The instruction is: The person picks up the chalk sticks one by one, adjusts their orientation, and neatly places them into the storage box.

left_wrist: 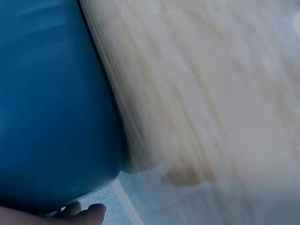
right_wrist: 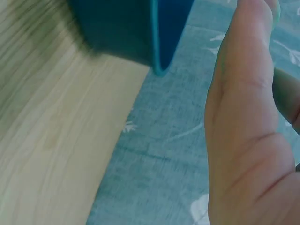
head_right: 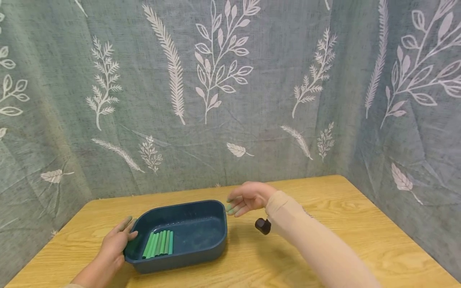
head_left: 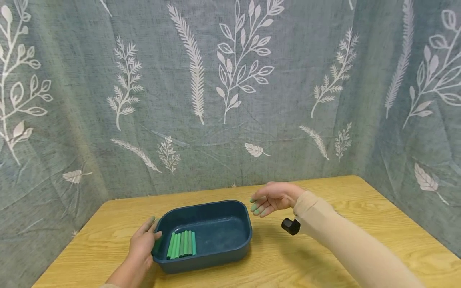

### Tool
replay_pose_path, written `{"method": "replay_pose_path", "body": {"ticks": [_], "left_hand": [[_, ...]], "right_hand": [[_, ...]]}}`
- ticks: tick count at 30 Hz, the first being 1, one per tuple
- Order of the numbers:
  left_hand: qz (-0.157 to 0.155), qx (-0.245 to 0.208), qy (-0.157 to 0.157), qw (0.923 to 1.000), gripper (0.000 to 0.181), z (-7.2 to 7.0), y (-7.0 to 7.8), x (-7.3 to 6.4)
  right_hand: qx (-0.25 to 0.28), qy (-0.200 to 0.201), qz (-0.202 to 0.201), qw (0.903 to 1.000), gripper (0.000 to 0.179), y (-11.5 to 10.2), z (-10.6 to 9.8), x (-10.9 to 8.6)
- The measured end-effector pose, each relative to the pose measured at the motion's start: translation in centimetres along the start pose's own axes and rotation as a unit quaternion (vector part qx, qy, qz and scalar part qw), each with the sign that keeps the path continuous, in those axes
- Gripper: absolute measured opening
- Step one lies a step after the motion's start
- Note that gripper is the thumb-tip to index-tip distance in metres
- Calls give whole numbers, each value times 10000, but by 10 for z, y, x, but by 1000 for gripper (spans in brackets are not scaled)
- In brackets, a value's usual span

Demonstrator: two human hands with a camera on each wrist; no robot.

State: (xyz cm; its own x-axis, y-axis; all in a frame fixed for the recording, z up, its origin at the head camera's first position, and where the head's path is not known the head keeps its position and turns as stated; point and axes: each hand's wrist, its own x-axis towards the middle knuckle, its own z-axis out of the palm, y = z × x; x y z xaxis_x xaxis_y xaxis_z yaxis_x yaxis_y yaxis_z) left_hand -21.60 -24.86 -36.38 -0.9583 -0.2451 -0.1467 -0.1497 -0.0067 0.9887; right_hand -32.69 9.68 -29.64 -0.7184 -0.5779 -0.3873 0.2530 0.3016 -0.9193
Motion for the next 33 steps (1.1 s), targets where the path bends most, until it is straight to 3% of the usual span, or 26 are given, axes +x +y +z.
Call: {"method": "replay_pose_path", "body": {"ticks": [12, 22, 29, 33], "left_hand": [[-54, 26, 49, 10000, 62, 0, 0, 0], [-29, -9, 26, 10000, 61, 0, 0, -1], [-32, -48, 9, 10000, 61, -1, 0, -1], [3, -53, 25, 10000, 62, 0, 0, -1]], "right_hand": [[163, 183, -105, 9996, 31, 29, -31, -24], [361, 383, -65, 9986, 23, 51, -56, -40], [492, 496, 42, 9976, 33, 66, -70, -45], [534, 753, 176, 9956, 26, 75, -76, -43]]}}
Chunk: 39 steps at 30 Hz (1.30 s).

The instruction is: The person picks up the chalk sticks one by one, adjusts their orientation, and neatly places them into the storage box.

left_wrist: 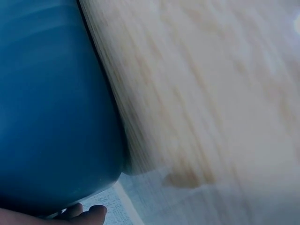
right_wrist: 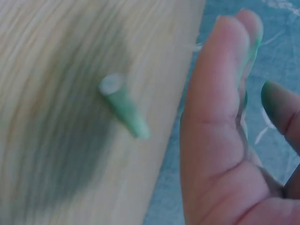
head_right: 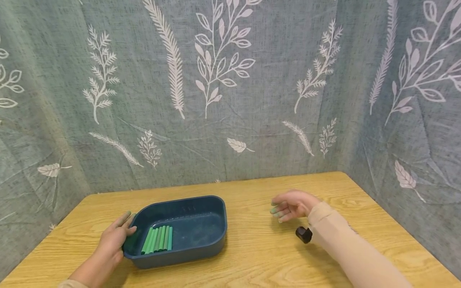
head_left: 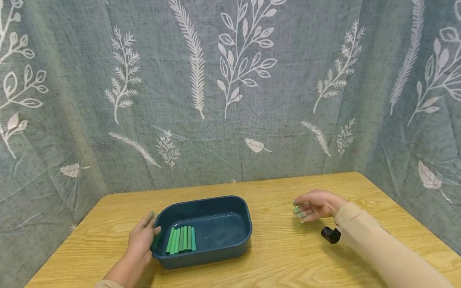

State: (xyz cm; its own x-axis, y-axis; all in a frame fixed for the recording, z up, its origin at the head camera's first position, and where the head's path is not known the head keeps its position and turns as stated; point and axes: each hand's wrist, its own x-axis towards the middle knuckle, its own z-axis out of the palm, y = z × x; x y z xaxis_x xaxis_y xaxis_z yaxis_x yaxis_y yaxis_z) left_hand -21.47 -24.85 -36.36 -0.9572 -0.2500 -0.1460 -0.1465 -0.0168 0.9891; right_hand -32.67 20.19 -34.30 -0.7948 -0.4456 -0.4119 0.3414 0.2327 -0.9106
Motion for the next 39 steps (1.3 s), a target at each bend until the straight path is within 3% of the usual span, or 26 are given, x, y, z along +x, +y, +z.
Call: {"method": "replay_pose_path", "body": {"ticks": [16, 26, 33, 39], "left_hand": [[-13, -14, -41, 10000, 61, 4, 0, 1], [-60, 48, -8, 10000, 62, 1, 0, 2], [-82, 59, 33, 9999, 61, 2, 0, 2], [-102, 96, 20, 9999, 62, 2, 0, 2]], "right_hand": [[232, 874, 252, 9956, 20, 25, -20, 8], [-481, 1061, 522, 9918, 22, 22, -15, 16], [-488, 1071, 710, 9905, 17, 21, -15, 21], [-862, 973, 911, 9873, 25, 18, -15, 24]]}}
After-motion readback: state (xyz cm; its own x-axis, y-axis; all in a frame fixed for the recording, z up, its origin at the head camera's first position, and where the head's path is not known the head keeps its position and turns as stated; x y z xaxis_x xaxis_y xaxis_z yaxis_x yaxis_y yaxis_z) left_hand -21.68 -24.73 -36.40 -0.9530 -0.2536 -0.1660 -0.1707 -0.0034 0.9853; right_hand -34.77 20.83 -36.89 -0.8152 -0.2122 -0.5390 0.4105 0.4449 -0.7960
